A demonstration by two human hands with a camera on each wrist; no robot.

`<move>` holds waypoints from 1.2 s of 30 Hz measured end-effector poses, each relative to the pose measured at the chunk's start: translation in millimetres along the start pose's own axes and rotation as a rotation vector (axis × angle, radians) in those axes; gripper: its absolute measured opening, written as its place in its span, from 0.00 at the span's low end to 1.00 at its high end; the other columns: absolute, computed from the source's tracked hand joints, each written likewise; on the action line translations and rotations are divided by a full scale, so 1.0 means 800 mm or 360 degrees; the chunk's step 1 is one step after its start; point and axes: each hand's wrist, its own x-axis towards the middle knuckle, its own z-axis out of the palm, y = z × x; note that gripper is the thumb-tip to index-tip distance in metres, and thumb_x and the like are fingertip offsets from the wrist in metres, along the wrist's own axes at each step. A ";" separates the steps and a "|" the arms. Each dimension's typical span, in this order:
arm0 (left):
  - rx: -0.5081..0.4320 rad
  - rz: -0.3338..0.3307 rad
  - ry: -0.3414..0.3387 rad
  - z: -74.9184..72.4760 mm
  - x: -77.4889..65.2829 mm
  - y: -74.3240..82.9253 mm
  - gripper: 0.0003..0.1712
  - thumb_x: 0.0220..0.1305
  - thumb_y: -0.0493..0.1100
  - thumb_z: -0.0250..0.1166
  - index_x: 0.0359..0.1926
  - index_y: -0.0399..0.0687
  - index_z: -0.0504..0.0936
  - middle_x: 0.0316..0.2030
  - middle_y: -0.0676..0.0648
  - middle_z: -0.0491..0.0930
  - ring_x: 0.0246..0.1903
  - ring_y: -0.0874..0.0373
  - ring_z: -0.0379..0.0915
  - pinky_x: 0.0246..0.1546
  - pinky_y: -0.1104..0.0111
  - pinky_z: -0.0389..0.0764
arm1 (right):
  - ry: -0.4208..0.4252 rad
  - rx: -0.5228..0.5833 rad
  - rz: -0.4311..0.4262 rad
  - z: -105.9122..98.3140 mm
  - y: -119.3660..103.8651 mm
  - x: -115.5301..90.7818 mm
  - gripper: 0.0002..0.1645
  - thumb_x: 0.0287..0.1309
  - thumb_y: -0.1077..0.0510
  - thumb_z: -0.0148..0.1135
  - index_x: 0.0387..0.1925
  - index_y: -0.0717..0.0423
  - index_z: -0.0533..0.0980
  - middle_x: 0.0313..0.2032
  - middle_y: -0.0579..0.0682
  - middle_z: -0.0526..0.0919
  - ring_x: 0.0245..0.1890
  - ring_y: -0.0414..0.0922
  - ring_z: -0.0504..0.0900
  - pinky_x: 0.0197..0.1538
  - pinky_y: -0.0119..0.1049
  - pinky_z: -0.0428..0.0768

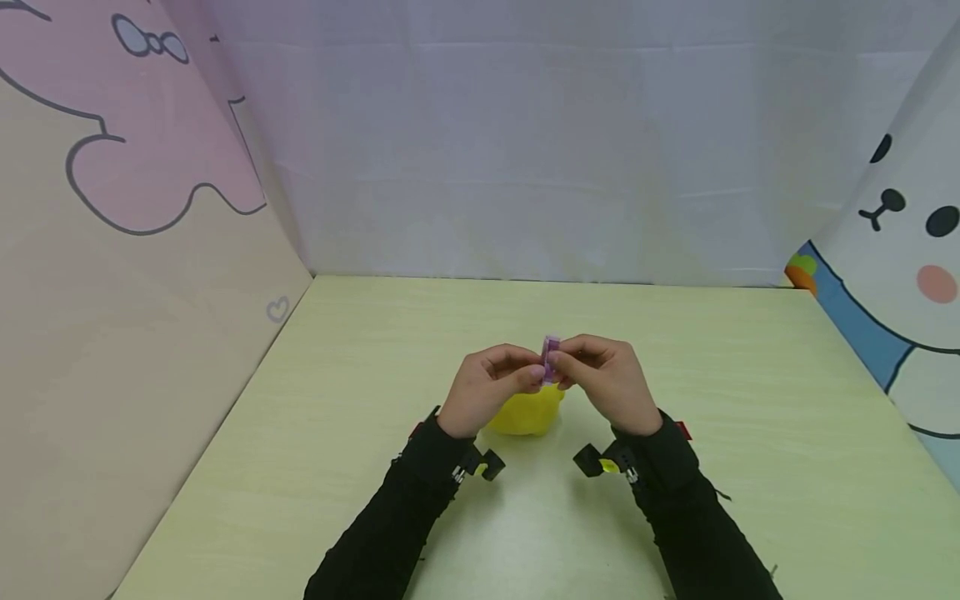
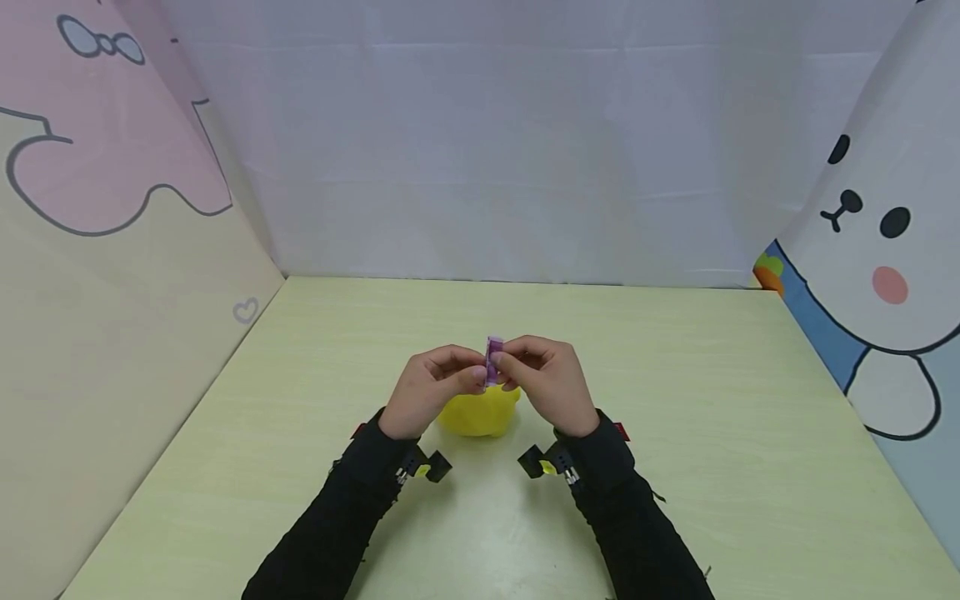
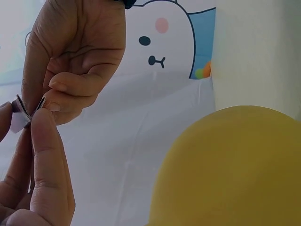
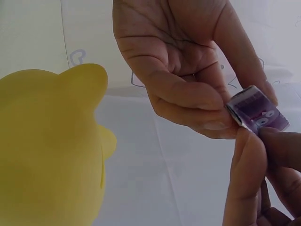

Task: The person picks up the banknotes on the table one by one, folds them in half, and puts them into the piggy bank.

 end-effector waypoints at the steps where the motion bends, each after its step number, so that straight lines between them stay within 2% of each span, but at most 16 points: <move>1: 0.0000 -0.0003 -0.0002 0.000 0.000 0.000 0.17 0.66 0.42 0.65 0.49 0.34 0.82 0.44 0.41 0.84 0.38 0.60 0.83 0.49 0.64 0.85 | -0.0003 0.0002 -0.0009 0.000 0.001 0.000 0.10 0.64 0.65 0.61 0.38 0.72 0.81 0.28 0.38 0.84 0.25 0.40 0.81 0.33 0.31 0.85; 16: 0.0026 -0.0022 0.0004 0.002 0.002 -0.001 0.15 0.65 0.39 0.65 0.48 0.33 0.82 0.40 0.42 0.84 0.35 0.60 0.81 0.46 0.65 0.85 | -0.0017 -0.0023 -0.0013 0.005 0.002 0.000 0.10 0.64 0.64 0.61 0.38 0.70 0.82 0.27 0.38 0.84 0.25 0.40 0.81 0.32 0.31 0.84; 28: 0.0015 -0.0008 0.0021 0.003 0.000 -0.001 0.13 0.65 0.38 0.65 0.46 0.31 0.82 0.34 0.51 0.84 0.33 0.60 0.80 0.40 0.70 0.84 | -0.0026 -0.0030 0.0002 0.006 0.002 -0.001 0.10 0.64 0.64 0.61 0.38 0.70 0.82 0.27 0.38 0.84 0.25 0.40 0.81 0.32 0.31 0.84; 36: 0.0040 0.0007 0.0051 0.004 0.000 0.000 0.14 0.64 0.39 0.66 0.44 0.31 0.82 0.33 0.53 0.83 0.31 0.61 0.79 0.38 0.71 0.83 | -0.0066 -0.0018 -0.0002 0.005 0.001 -0.002 0.13 0.66 0.62 0.59 0.41 0.71 0.82 0.29 0.38 0.84 0.26 0.40 0.80 0.34 0.31 0.84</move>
